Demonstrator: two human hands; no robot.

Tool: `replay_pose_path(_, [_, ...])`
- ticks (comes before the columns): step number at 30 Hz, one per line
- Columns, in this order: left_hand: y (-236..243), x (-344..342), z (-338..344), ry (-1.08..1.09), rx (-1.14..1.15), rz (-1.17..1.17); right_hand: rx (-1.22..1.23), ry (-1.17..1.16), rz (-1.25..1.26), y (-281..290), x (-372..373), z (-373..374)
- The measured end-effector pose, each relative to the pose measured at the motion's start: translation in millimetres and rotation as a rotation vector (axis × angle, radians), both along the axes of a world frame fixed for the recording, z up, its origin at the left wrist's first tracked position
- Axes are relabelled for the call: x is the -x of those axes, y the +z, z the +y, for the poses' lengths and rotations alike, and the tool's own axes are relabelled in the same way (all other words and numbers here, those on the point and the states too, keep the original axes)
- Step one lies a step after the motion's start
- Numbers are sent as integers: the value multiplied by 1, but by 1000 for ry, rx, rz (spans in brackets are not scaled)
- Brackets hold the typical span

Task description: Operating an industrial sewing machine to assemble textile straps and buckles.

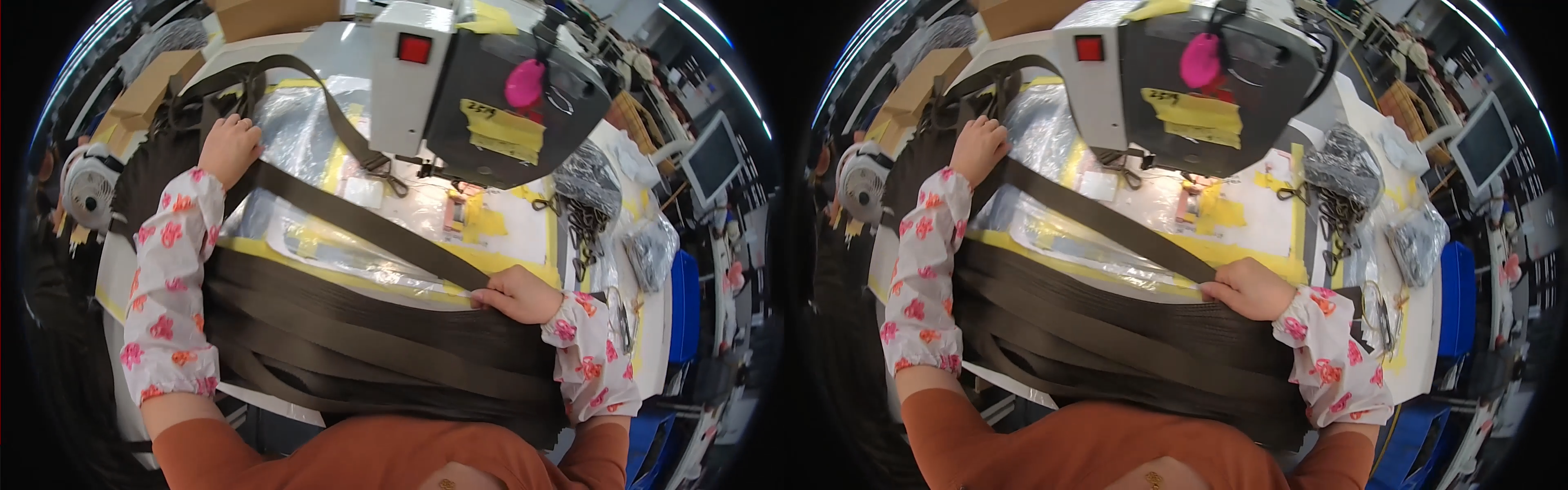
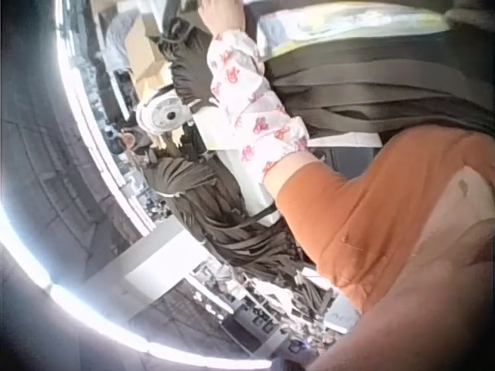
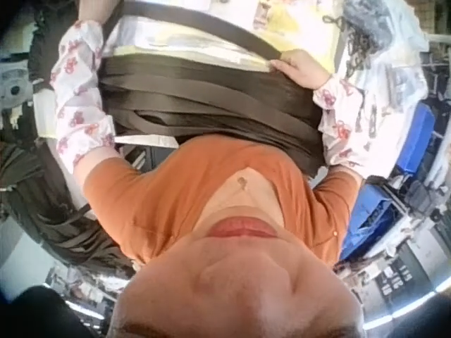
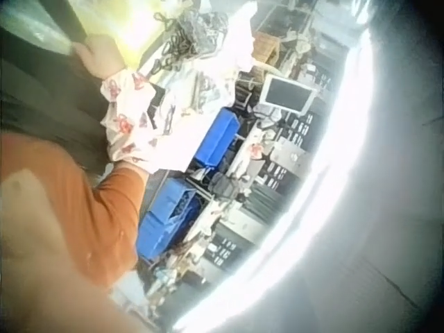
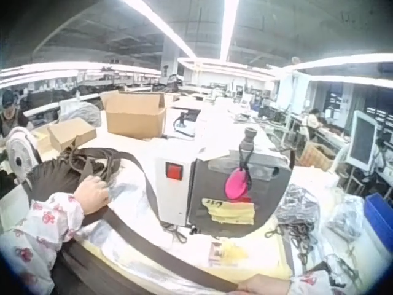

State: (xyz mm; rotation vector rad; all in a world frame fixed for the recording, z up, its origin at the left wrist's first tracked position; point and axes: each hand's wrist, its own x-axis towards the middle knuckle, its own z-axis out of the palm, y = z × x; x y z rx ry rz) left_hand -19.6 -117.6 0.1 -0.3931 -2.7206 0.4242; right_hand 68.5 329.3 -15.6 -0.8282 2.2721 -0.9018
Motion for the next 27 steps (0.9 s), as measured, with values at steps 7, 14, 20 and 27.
replay_pose_path(7, [-12,-47,204,-988,-646,-637,-21,89,-11,24,9,-10])
replay_pose_path(14, [-39,-52,201,-733,-812,-716,-307,-402,902,8,52,40])
replay_pose_path(20, [-45,-48,227,-788,-812,-632,-449,-403,891,-28,77,100])
replay_pose_path(27, [-33,-49,188,-641,-665,-638,-642,-317,773,-15,86,81])
